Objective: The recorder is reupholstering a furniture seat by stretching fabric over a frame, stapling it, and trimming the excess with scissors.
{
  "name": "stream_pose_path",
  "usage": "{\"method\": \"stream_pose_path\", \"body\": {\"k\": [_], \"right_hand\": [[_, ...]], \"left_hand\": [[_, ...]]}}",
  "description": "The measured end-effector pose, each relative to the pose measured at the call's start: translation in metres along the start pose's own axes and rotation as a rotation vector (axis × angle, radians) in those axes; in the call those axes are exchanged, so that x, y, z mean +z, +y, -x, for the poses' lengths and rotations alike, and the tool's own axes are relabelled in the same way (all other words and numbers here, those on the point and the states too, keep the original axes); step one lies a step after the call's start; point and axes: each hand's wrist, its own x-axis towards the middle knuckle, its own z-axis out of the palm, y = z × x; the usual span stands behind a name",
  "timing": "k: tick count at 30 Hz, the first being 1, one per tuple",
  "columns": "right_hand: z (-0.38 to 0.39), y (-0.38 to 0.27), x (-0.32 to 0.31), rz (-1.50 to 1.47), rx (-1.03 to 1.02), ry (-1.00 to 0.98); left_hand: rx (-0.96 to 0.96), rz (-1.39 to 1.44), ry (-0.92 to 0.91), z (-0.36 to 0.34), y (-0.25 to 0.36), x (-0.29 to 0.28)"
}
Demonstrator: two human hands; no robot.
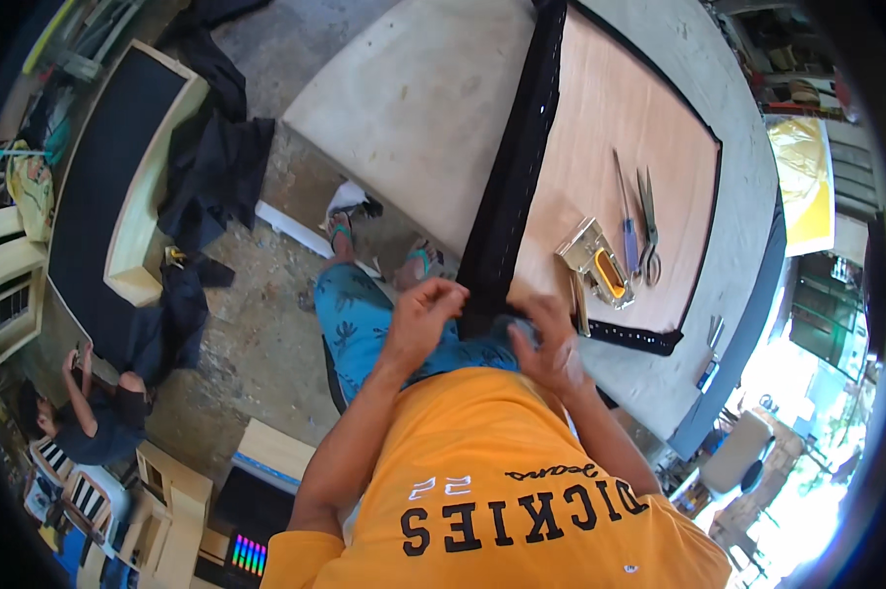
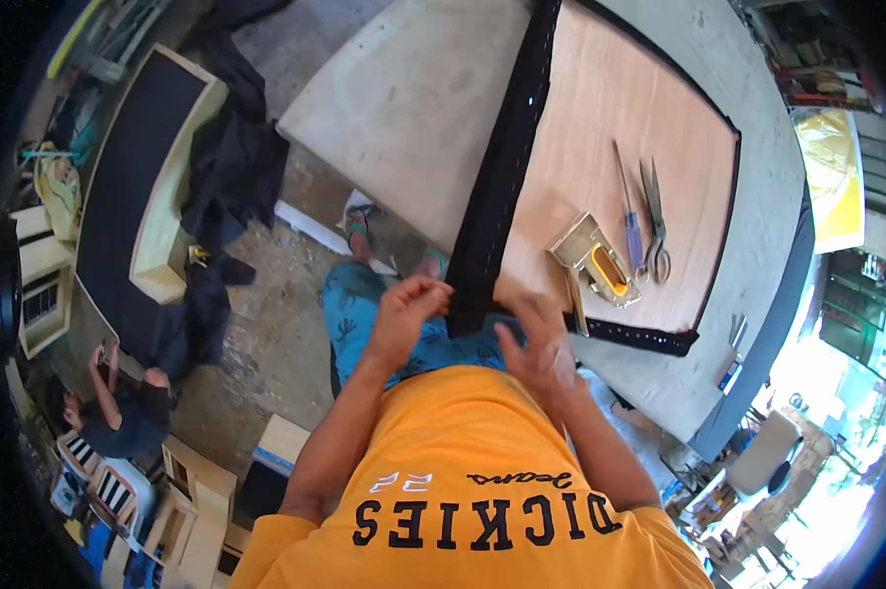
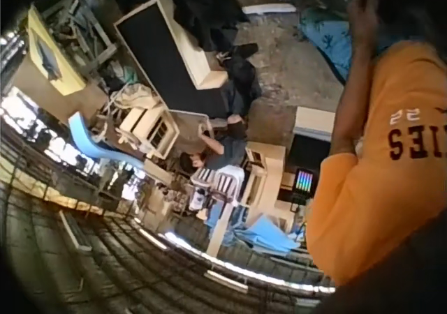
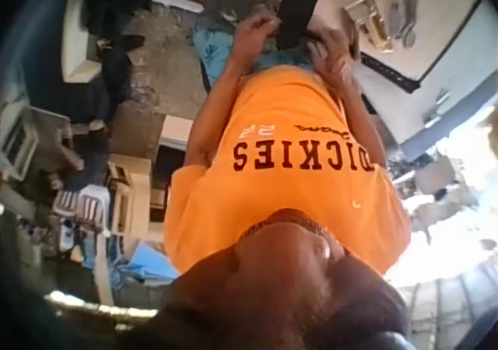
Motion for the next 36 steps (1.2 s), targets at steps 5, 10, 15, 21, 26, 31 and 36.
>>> {"method": "stream_pose_path", "body": {"k": [5, 10, 15, 21, 26, 31, 36], "right_hand": [[-0.032, -0.028, 0.004, -0.166, 0.35, 0.02], [-0.053, -0.045, 0.032, 0.095, 0.362, 0.037], [-0.042, -0.047, 0.021, -0.378, 0.754, -0.011], [-0.044, -0.043, 0.019, -0.908, 1.039, -0.115], [-0.051, -0.048, 0.016, -0.739, 1.072, -0.179], [-0.052, -0.048, 0.015, -0.74, 1.087, -0.254], [-0.047, -0.047, 0.013, -0.757, 1.066, -0.306]], "left_hand": [[-0.046, 0.355, 0.104, -0.026, -0.055, -0.016], [0.013, 0.613, -0.017, -0.021, -0.055, 0.006], [-0.089, 0.722, 0.028, 0.002, -0.047, 0.016], [-0.232, 0.834, 0.094, 0.026, -0.035, 0.021], [-0.169, 0.883, 0.122, 0.043, -0.039, 0.042], [-0.143, 0.881, 0.148, 0.048, -0.041, 0.042], [-0.131, 0.887, 0.101, 0.053, -0.038, 0.04]]}}
